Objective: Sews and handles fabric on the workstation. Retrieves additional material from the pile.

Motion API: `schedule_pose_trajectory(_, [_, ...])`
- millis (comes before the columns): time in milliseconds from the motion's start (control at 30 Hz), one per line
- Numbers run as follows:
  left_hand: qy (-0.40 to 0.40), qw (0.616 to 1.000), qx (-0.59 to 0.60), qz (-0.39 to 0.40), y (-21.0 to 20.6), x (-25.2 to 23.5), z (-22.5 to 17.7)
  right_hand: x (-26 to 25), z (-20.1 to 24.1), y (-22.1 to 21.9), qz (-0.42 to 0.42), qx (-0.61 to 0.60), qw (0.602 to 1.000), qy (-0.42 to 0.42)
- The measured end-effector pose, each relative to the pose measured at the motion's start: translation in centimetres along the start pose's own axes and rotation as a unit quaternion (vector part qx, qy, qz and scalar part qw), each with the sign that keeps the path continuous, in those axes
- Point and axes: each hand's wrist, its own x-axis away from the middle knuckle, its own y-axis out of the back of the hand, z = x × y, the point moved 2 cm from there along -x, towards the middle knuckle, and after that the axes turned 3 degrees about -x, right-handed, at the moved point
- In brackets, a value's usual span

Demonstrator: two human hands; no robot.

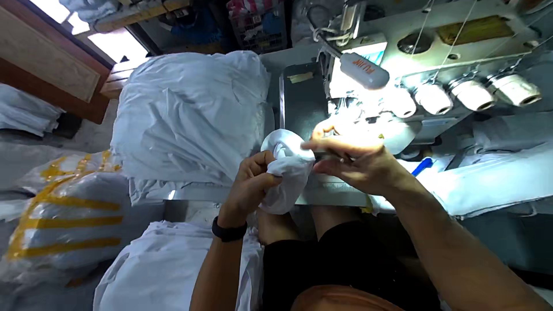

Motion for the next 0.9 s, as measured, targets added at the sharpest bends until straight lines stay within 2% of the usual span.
schedule_pose_trajectory(67, [0.002,0.993,-0.096,0.065,0.8,1.2,-0.8,0.7,0.2,-1.7,0.063,0.03,0.997,0.041])
schedule_pose_trajectory(133, [0.02,0.962,-0.251,0.104,2.0,3.1,-2.3,2.6,1.0,-3.6,0.105,0.066,0.991,0.057])
schedule_pose_trajectory(200, [0.049,0.937,-0.347,0.01,2.9,5.8,-3.3,5.3,1.2,-5.4,0.122,0.103,0.986,0.055])
schedule_pose_trajectory(267, [0.055,0.914,-0.384,-0.12,3.2,7.8,-3.4,7.3,1.0,-6.9,0.131,0.11,0.984,0.05])
schedule_pose_trajectory(300, [0.057,0.905,-0.39,-0.157,3.0,8.3,-3.1,7.8,1.1,-7.5,0.135,0.105,0.984,0.051])
schedule_pose_trajectory(433, [0.103,0.881,-0.42,-0.192,1.5,8.5,0.3,8.5,1.5,-8.7,0.157,0.052,0.985,0.038])
schedule_pose_trajectory(533, [0.134,0.854,-0.47,-0.181,1.1,6.9,3.8,8.6,2.0,-8.6,0.193,0.019,0.981,0.012])
schedule_pose_trajectory(600, [0.09,0.835,-0.516,-0.169,0.1,6.1,3.8,8.6,2.5,-8.2,0.193,0.025,0.981,0.014])
schedule_pose_trajectory(733, [-0.098,0.776,-0.618,-0.08,-3.3,5.9,-0.4,8.6,2.6,-7.3,0.129,0.062,0.989,0.035])
schedule_pose_trajectory(833, [-0.211,0.739,-0.637,-0.057,-3.4,7.2,-0.5,8.2,2.6,-7.3,0.078,0.092,0.992,0.047])
schedule_pose_trajectory(900, [-0.251,0.728,-0.635,-0.055,-3.2,8.0,-0.4,8.0,2.3,-7.4,0.041,0.093,0.993,0.054])
